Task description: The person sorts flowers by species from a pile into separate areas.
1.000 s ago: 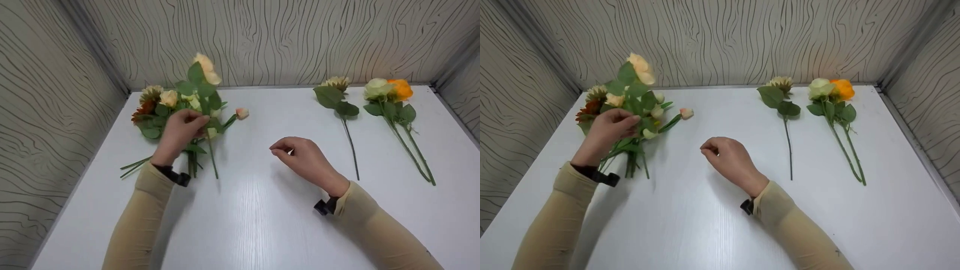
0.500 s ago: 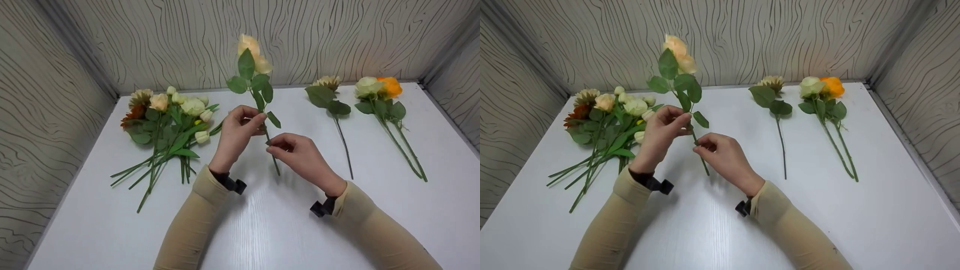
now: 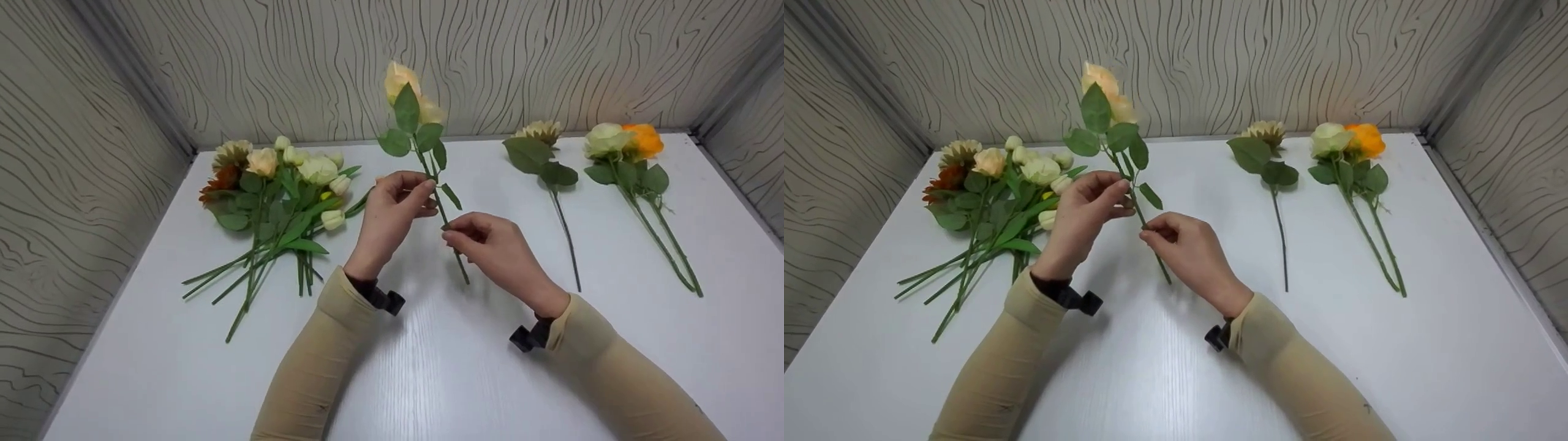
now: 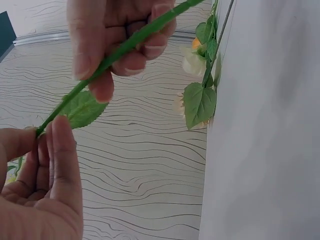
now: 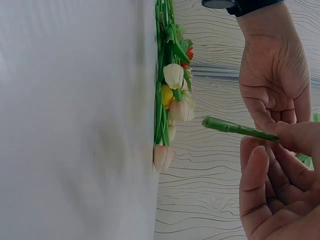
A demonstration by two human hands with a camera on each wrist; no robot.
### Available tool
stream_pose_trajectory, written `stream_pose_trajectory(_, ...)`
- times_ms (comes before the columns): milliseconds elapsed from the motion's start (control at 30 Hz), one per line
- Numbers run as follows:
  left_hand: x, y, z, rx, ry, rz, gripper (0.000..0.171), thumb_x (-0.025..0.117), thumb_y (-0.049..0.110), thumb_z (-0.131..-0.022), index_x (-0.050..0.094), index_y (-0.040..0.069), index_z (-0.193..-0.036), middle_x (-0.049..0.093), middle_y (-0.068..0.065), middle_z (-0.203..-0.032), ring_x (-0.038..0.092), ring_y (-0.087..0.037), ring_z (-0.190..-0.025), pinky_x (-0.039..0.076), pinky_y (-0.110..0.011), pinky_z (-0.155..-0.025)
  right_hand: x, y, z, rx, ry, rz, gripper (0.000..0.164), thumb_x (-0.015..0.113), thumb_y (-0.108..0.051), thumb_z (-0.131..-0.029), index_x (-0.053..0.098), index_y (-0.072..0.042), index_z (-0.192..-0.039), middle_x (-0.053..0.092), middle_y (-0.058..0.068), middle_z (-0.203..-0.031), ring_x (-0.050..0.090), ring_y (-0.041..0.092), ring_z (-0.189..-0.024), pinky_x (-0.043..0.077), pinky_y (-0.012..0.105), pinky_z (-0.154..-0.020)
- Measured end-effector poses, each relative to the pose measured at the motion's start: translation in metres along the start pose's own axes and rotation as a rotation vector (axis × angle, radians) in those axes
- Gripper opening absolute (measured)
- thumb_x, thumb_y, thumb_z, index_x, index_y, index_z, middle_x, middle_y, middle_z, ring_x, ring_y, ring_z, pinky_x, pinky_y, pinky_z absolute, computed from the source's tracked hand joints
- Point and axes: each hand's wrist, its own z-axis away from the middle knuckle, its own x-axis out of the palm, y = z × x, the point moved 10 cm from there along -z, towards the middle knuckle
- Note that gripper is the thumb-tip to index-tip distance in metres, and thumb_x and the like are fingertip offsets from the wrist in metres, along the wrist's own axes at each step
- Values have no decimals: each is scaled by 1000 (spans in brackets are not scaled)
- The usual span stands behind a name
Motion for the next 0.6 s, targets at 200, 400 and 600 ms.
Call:
stream_pose_trajectory(200,13,6,5,49,-56,-163,29,66,21,-102,65,4,-126,67,-11,-110,70,-23,-91,60,-34,-83,-17,2,-2,12,36,24,20,73,-26,-98,75,-10,-109,74,7,-95,68,27,-82,56,28,-68)
stream_pose_trajectory(400,56,18,26,240,-231,-763,51,62,32,-104,50,13,-150,62,-2,-131,62,-11,-110,52,-24,-91,-71,19,3,64,82,141,28,69,-30,-100,72,-8,-116,73,8,-101,67,22,-84,58,26,-70)
stream_pose_trajectory(600,121,20,69,605,-488,-1197,63,60,40,-104,40,15,-158,51,-7,-150,49,-21,-136,37,-32,-114,-159,55,22,218,170,393,40,64,-42,-101,69,-7,-121,71,14,-107,67,26,-86,55,24,-64)
